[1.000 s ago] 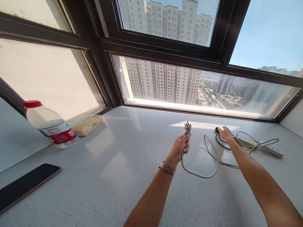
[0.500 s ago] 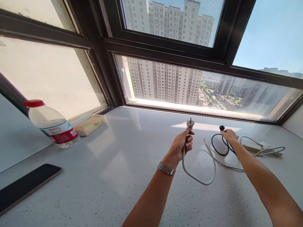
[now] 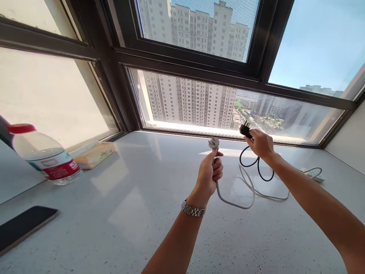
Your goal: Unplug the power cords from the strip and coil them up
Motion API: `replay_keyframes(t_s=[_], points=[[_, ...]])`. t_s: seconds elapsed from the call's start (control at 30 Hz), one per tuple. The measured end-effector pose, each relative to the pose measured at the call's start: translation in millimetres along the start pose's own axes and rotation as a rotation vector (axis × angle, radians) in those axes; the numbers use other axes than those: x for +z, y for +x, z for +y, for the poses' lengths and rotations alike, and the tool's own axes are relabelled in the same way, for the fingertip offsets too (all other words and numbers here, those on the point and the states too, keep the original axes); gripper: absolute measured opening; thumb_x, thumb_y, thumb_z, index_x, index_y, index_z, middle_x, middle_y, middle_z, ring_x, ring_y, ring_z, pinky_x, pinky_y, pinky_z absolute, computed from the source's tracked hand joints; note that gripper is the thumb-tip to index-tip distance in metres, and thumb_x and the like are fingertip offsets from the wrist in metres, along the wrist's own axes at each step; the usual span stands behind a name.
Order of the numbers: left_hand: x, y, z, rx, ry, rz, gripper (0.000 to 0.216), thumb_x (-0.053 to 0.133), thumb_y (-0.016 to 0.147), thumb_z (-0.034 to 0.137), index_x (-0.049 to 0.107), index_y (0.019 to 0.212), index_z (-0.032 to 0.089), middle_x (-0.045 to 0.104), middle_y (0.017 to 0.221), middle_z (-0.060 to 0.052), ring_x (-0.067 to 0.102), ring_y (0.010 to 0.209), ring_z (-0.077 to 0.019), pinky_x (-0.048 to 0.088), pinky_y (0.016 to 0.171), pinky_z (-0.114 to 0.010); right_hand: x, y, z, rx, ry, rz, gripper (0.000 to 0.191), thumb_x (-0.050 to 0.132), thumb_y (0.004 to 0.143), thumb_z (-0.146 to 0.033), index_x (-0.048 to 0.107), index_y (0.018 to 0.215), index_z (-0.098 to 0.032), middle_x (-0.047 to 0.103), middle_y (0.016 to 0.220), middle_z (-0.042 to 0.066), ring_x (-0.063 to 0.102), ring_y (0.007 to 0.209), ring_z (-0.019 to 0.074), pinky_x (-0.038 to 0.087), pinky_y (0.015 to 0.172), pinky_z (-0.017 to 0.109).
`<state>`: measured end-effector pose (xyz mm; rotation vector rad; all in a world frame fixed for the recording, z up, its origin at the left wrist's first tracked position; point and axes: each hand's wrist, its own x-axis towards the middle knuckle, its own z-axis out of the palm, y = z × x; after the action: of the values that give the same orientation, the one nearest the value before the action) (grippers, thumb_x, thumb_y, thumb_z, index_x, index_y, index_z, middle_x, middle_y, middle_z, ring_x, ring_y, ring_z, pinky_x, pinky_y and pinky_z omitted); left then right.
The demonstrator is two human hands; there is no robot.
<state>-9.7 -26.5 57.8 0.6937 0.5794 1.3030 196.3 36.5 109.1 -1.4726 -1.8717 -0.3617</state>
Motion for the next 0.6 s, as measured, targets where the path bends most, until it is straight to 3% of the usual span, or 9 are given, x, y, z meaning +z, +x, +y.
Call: replay_keyframes(t_s=[0.07,0.2,0.23,0.33,0.4,0.47,0.6], points=[[-0.1,0.1,3.1,0.026,0.004,0.038,0.031,0.067,0.074,0.043,0.052,0.078,0.016,0.02,0.05,0.011,0.015,0.035,-0.0011,0.009,0.033,-0.014,0.7,-0.1,-2.3,-0.018,-0.175,-0.077,0.017,0.061,0.079,-0.036,0.058,0.078,-0.019,0.064,0.08,0.006,0.056,0.064,0.0171,0.03,0.055,0.026],[-0.5,1.1,4.7,0.076,0.062,0.073,0.03,0.067,0.072,0.041,0.051,0.074,0.016,0.02,0.049,0.012,0.014,0.036,-0.0011,0.008,0.034,-0.014,-3.3,-0.2,-17.7,0.146,-0.129,0.136,0.019,0.058,0.08,-0.037,0.057,0.083,-0.018,0.063,0.08,0.006,0.052,0.064,0.017,0.028,0.055,0.026],[-0.2,0.8,4.1,0.089,0.084,0.069,0.03,0.068,0.071,0.04,0.051,0.074,0.016,0.02,0.049,0.012,0.014,0.036,-0.001,0.008,0.034,-0.014,-3.1,-3.5,-26.1,0.15,-0.057,0.122,0.022,0.059,0.079,-0.04,0.056,0.081,-0.019,0.062,0.076,0.004,0.051,0.062,0.0164,0.028,0.054,0.026],[1.9,-0.8,0.1,0.135,0.154,0.054,0.034,0.072,0.067,0.041,0.049,0.073,0.017,0.022,0.05,0.012,0.016,0.037,-0.0006,0.009,0.034,-0.014,5.0,-23.0,-58.1,0.119,0.271,-0.097,0.029,0.065,0.072,-0.046,0.053,0.07,-0.02,0.055,0.063,0.0,0.045,0.057,0.0135,0.029,0.053,0.026],[3.4,-1.6,-3.5,0.177,0.194,0.046,0.04,0.076,0.063,0.043,0.046,0.07,0.017,0.025,0.049,0.012,0.018,0.037,-0.0004,0.01,0.034,-0.014,14.4,-39.3,-78.9,0.151,0.546,-0.181,0.025,0.065,0.07,-0.042,0.052,0.069,-0.02,0.055,0.065,-0.002,0.045,0.057,0.0121,0.032,0.052,0.025],[4.5,-2.1,-6.3,0.203,0.218,0.034,0.044,0.078,0.06,0.046,0.045,0.069,0.017,0.027,0.049,0.011,0.02,0.037,-0.0003,0.012,0.034,-0.014,22.5,-53.6,-95.1,0.232,0.813,-0.19,0.02,0.063,0.069,-0.035,0.052,0.077,-0.021,0.057,0.071,-0.003,0.046,0.057,0.011,0.035,0.051,0.025],[5.8,-3.4,-6.6,0.195,0.241,0.006,0.045,0.078,0.058,0.049,0.051,0.071,0.015,0.031,0.05,0.01,0.021,0.038,0.0001,0.013,0.034,-0.014,27.3,-73.6,-113.3,0.407,1.233,-0.204,0.029,0.057,0.066,-0.024,0.045,0.092,-0.024,0.055,0.068,-0.006,0.049,0.051,0.011,0.041,0.047,0.025]])
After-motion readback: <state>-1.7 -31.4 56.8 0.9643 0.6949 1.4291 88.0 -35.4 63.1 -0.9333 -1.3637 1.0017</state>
